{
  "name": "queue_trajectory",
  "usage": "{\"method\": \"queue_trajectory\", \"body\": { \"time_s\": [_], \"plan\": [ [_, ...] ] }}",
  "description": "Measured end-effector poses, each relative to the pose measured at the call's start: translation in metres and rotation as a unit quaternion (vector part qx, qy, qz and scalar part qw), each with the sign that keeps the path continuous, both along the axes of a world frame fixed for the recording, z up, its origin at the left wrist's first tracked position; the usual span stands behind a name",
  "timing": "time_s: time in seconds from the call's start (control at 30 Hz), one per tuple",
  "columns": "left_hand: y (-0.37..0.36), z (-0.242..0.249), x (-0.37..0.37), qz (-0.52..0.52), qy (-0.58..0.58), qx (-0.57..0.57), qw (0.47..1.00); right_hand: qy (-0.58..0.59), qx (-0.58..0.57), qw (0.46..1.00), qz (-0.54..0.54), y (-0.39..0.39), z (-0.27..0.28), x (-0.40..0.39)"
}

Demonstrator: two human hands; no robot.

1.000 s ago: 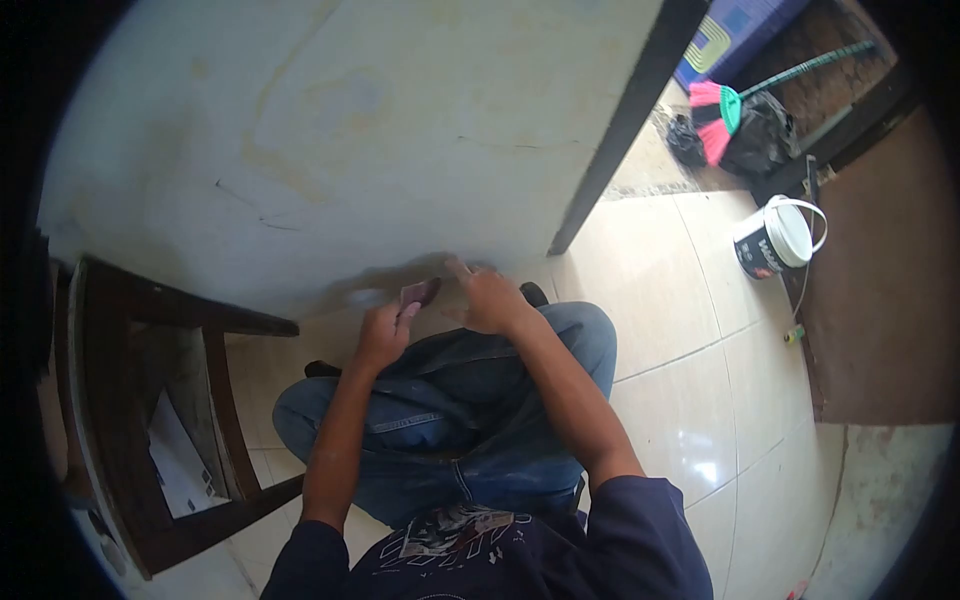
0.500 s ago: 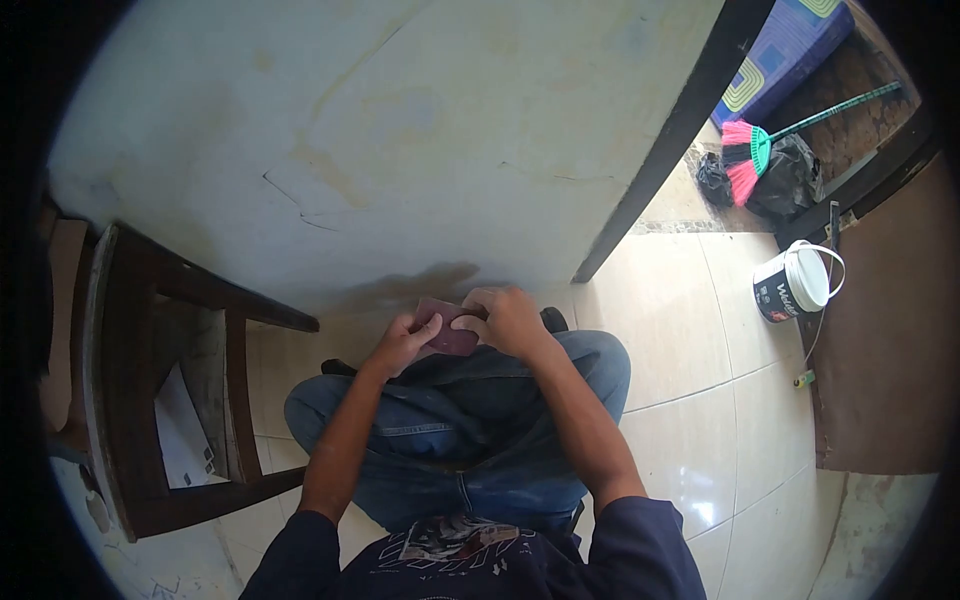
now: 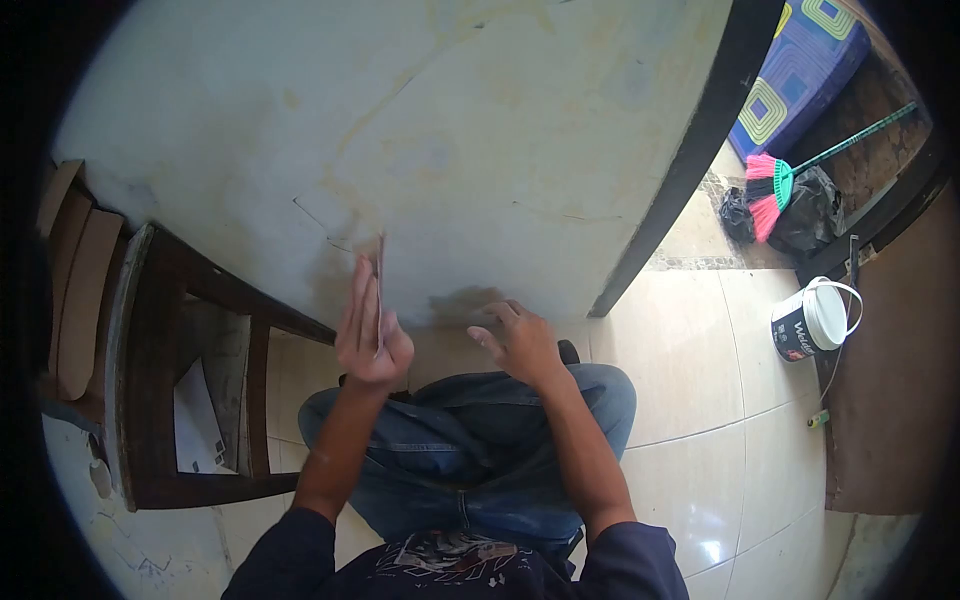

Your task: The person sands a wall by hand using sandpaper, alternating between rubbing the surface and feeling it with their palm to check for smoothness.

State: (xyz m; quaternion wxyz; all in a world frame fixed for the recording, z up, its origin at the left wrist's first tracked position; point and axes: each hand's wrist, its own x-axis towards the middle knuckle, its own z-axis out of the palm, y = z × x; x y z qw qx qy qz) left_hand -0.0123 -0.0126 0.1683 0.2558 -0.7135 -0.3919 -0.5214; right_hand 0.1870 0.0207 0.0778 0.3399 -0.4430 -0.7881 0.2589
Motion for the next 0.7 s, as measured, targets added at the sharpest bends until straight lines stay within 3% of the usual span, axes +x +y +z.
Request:
{"method": "queue_trajectory", "body": {
  "time_s": [0.13,0.23,0.37,0.47,0.63,0.7],
  "plan": [
    [0.059,0.009,-0.006,0.061,0.165,0.054,0.983,-0.098,-0.032,0.994,0.040,-0.008,-0.006,0.004],
    [0.087,-0.010,-0.002,0.152,0.213,0.009,0.965,-0.193,-0.084,0.975,0.068,-0.016,-0.005,0.007],
    [0.103,-0.011,0.009,0.203,0.222,0.069,0.951,-0.231,-0.141,0.958,0.101,-0.018,0.005,0.011],
    [0.104,0.019,0.020,0.195,0.220,0.069,0.953,-0.214,-0.144,0.960,0.106,-0.019,0.007,0.010],
    [0.114,0.112,0.060,0.155,0.202,0.106,0.961,-0.231,-0.137,0.956,0.116,-0.021,0.009,0.012],
    [0.119,0.120,0.071,0.146,0.199,0.114,0.962,-0.245,-0.154,0.950,0.118,-0.017,0.015,0.011]
  ]
}}
